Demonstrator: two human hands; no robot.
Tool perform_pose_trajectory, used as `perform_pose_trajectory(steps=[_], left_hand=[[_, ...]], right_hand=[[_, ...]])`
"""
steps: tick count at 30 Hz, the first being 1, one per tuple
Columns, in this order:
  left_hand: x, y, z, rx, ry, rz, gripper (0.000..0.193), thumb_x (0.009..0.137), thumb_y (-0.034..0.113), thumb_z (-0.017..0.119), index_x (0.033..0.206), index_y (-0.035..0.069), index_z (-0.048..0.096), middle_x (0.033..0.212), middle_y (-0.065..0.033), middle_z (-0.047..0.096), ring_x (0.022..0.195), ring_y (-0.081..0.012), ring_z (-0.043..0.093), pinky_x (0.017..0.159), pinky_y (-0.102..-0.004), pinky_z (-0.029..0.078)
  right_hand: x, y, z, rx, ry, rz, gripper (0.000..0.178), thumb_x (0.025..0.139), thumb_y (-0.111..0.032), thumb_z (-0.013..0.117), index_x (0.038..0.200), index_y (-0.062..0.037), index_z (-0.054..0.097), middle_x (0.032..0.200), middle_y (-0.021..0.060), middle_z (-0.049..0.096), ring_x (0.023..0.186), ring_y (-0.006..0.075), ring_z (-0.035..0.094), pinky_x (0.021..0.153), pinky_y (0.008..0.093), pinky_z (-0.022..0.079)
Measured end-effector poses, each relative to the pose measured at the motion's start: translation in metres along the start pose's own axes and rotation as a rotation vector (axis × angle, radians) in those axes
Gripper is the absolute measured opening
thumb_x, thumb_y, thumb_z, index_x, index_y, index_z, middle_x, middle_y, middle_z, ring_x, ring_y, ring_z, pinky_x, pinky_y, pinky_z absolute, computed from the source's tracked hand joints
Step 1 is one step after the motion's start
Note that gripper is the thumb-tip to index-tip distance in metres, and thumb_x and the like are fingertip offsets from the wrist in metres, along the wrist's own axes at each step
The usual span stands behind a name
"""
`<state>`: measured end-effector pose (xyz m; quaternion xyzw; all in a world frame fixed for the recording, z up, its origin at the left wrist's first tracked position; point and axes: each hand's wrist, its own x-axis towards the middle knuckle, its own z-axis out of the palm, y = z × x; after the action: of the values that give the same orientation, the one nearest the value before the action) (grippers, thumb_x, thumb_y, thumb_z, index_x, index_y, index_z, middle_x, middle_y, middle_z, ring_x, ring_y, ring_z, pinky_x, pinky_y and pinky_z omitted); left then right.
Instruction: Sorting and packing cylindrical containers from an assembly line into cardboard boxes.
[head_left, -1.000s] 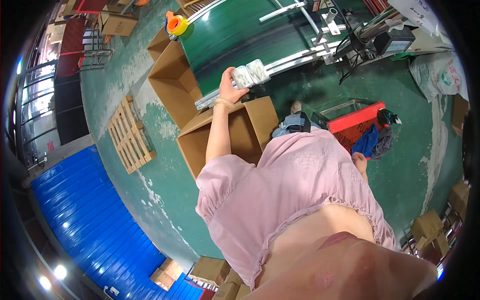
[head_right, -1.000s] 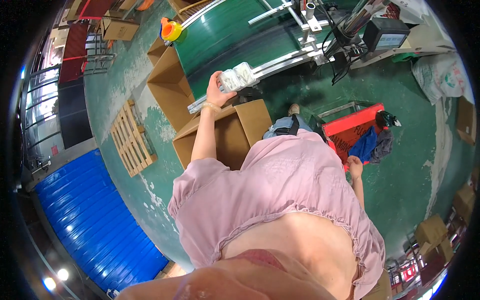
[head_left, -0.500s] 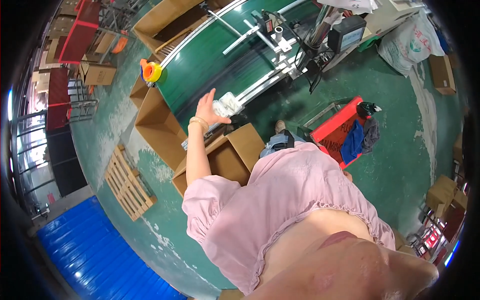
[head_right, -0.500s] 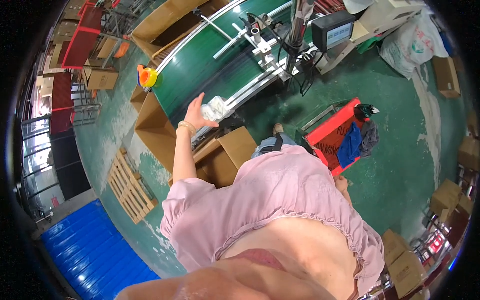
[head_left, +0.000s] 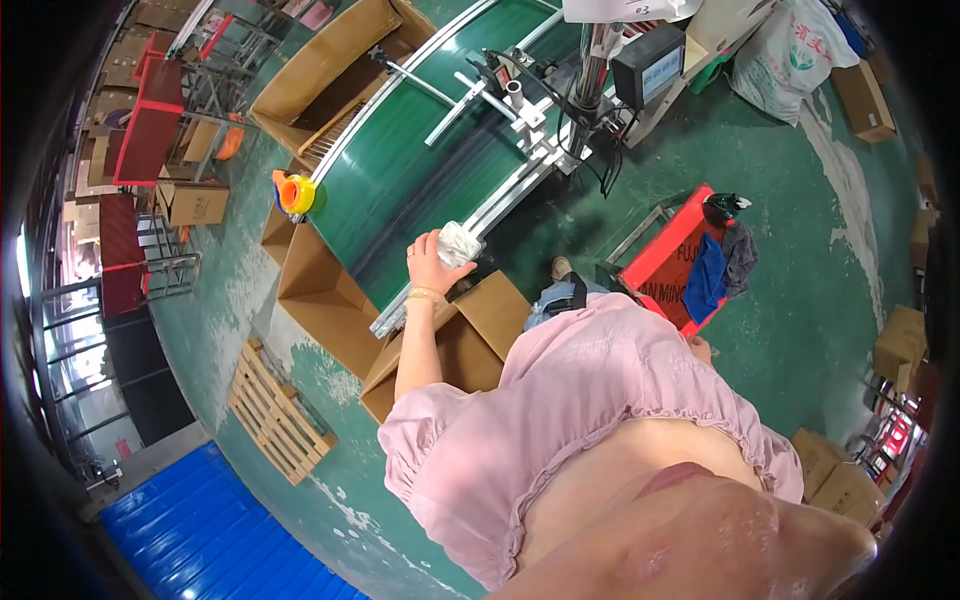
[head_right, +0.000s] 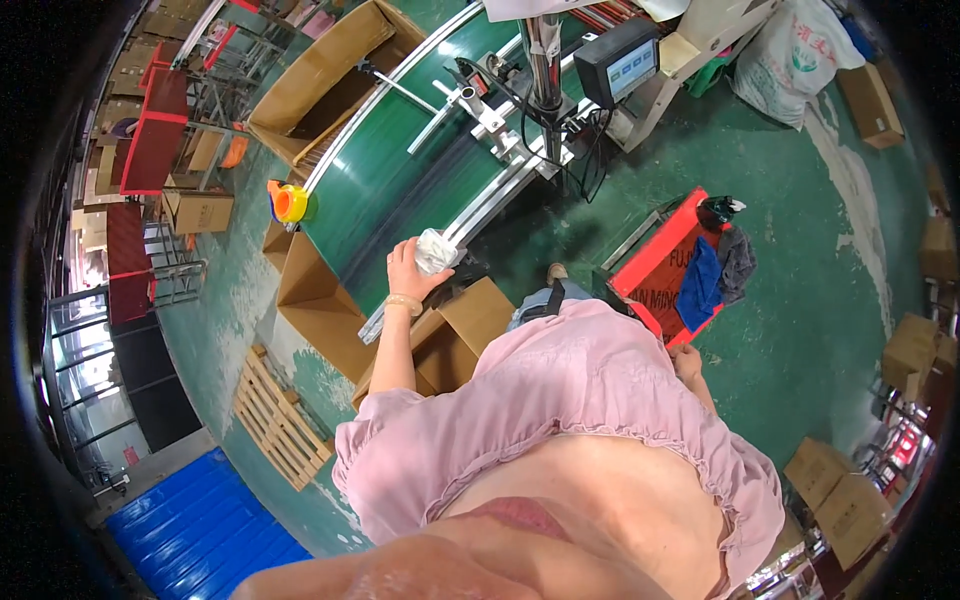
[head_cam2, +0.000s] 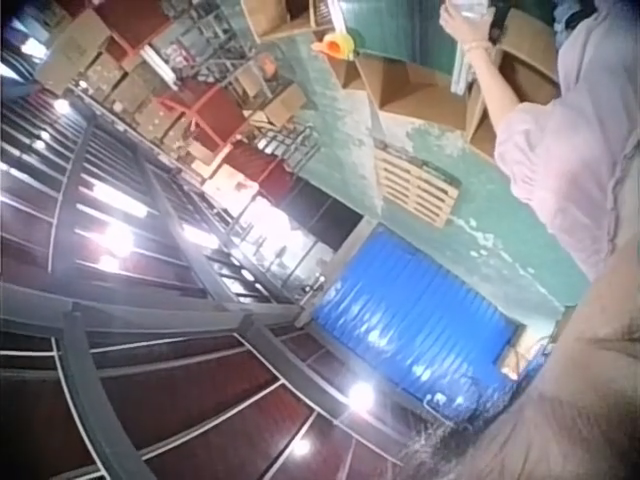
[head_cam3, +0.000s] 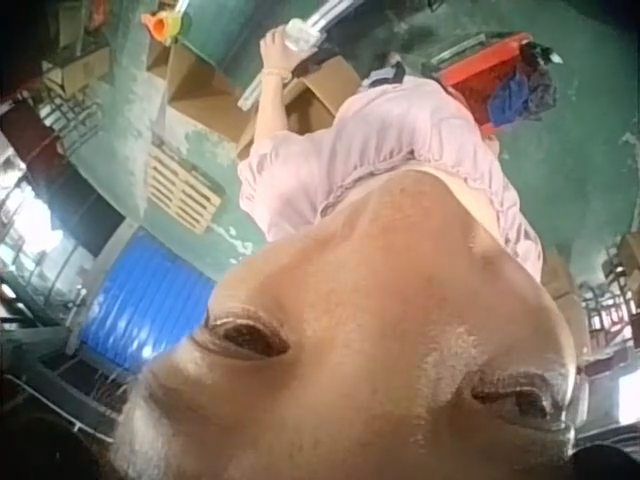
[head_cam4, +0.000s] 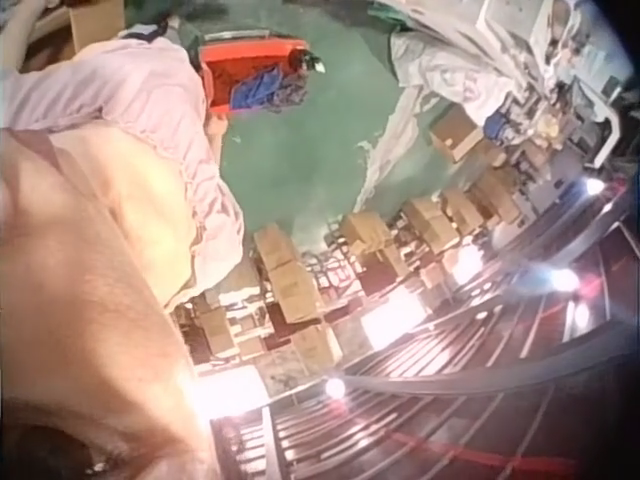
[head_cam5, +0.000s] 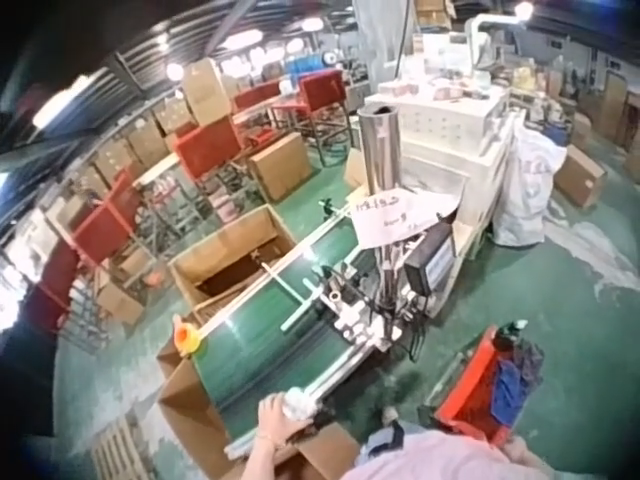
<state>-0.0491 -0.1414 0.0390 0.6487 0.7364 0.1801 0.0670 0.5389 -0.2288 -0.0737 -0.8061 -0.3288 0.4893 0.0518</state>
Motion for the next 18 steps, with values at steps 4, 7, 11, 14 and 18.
perform_pose_trajectory(steps=[4, 7, 11, 14, 18], left_hand=[[0.004, 0.021, -0.008, 0.027, 0.021, -0.005, 0.096, 0.043, 0.04, 0.082, 0.124, 0.009, 0.041, 0.109, -0.0128, 0.05, 0.1, -0.0324, 0.046, 0.087, -0.0425, 0.038], [0.006, 0.027, -0.016, 0.113, 0.013, -0.01, 0.094, 0.044, 0.039, 0.082, 0.124, 0.008, 0.042, 0.107, -0.0131, 0.051, 0.098, -0.0325, 0.048, 0.087, -0.0412, 0.038], [0.002, 0.013, -0.007, 0.033, -0.07, -0.014, 0.096, 0.043, 0.037, 0.082, 0.125, 0.01, 0.041, 0.108, -0.0127, 0.051, 0.099, -0.0322, 0.048, 0.087, -0.0421, 0.038], [0.004, 0.018, -0.005, -0.032, -0.032, 0.017, 0.092, 0.043, 0.035, 0.083, 0.123, 0.012, 0.044, 0.108, -0.0124, 0.051, 0.1, -0.0326, 0.047, 0.087, -0.0432, 0.038], [0.009, 0.028, -0.016, 0.083, -0.075, 0.045, 0.082, 0.047, 0.036, 0.08, 0.119, 0.013, 0.049, 0.108, -0.0126, 0.051, 0.101, -0.033, 0.046, 0.087, -0.044, 0.037]], right_hand=[[0.012, 0.005, -0.006, 0.105, -0.024, -0.009, 0.008, 0.078, -0.011, 0.055, 0.081, -0.0083, 0.062, 0.065, 0.0013, 0.059, 0.057, 0.0115, 0.055, 0.044, 0.0272, 0.041], [0.021, 0.005, -0.005, 0.134, -0.021, -0.054, 0.008, 0.078, -0.012, 0.055, 0.081, -0.0086, 0.062, 0.064, 0.001, 0.058, 0.053, 0.011, 0.053, 0.042, 0.0269, 0.041], [0.015, -0.01, -0.001, 0.13, -0.011, -0.1, 0.008, 0.078, -0.012, 0.055, 0.08, -0.009, 0.062, 0.062, 0.0001, 0.056, 0.052, 0.0108, 0.052, 0.042, 0.0262, 0.04], [0.011, -0.009, 0.002, 0.157, -0.034, -0.142, 0.008, 0.078, -0.014, 0.055, 0.079, -0.0094, 0.062, 0.062, -0.0007, 0.056, 0.052, 0.0103, 0.052, 0.042, 0.0255, 0.039], [0.008, -0.009, 0.007, 0.079, -0.053, -0.114, 0.012, 0.077, -0.018, 0.057, 0.08, -0.0072, 0.064, 0.067, 0.0016, 0.061, 0.058, 0.0137, 0.056, 0.048, 0.0286, 0.044]])
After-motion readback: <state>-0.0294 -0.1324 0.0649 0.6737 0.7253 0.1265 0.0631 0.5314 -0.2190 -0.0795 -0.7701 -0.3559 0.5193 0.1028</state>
